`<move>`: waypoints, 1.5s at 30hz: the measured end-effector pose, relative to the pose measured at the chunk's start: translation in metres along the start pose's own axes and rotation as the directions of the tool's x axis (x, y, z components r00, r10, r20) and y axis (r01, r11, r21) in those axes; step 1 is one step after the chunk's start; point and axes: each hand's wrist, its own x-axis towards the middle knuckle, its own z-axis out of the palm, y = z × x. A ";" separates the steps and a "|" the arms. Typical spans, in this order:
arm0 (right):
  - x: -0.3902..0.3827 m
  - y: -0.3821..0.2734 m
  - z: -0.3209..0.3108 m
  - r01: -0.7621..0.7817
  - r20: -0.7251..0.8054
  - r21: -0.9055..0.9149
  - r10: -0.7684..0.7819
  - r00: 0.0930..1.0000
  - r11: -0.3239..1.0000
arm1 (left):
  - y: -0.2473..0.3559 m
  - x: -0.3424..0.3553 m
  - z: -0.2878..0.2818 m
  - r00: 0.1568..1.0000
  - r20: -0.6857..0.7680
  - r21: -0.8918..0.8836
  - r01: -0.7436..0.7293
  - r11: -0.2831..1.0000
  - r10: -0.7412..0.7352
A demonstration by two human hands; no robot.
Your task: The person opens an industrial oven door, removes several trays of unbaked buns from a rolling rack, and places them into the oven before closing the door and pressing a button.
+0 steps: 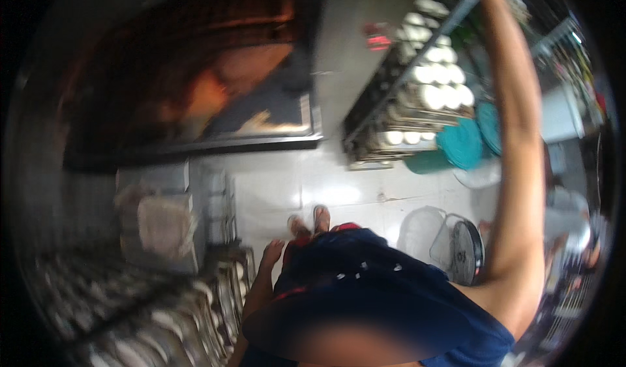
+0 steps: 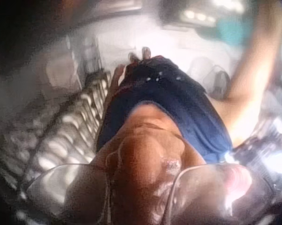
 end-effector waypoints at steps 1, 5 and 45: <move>-0.004 0.023 0.001 0.381 -0.226 -0.144 -0.405 0.886 0.913 | 0.024 0.000 -0.007 0.996 0.088 0.054 -0.010 0.998 0.006; -0.097 -0.011 -0.012 0.010 0.109 0.176 -0.029 0.994 0.984 | 0.073 -0.016 0.008 0.994 0.050 0.036 -0.097 0.995 0.095; 0.093 0.397 -0.270 -0.092 0.202 0.963 0.453 0.869 -0.252 | 0.944 -0.351 0.073 -0.148 -0.077 -0.536 -0.828 -0.166 0.986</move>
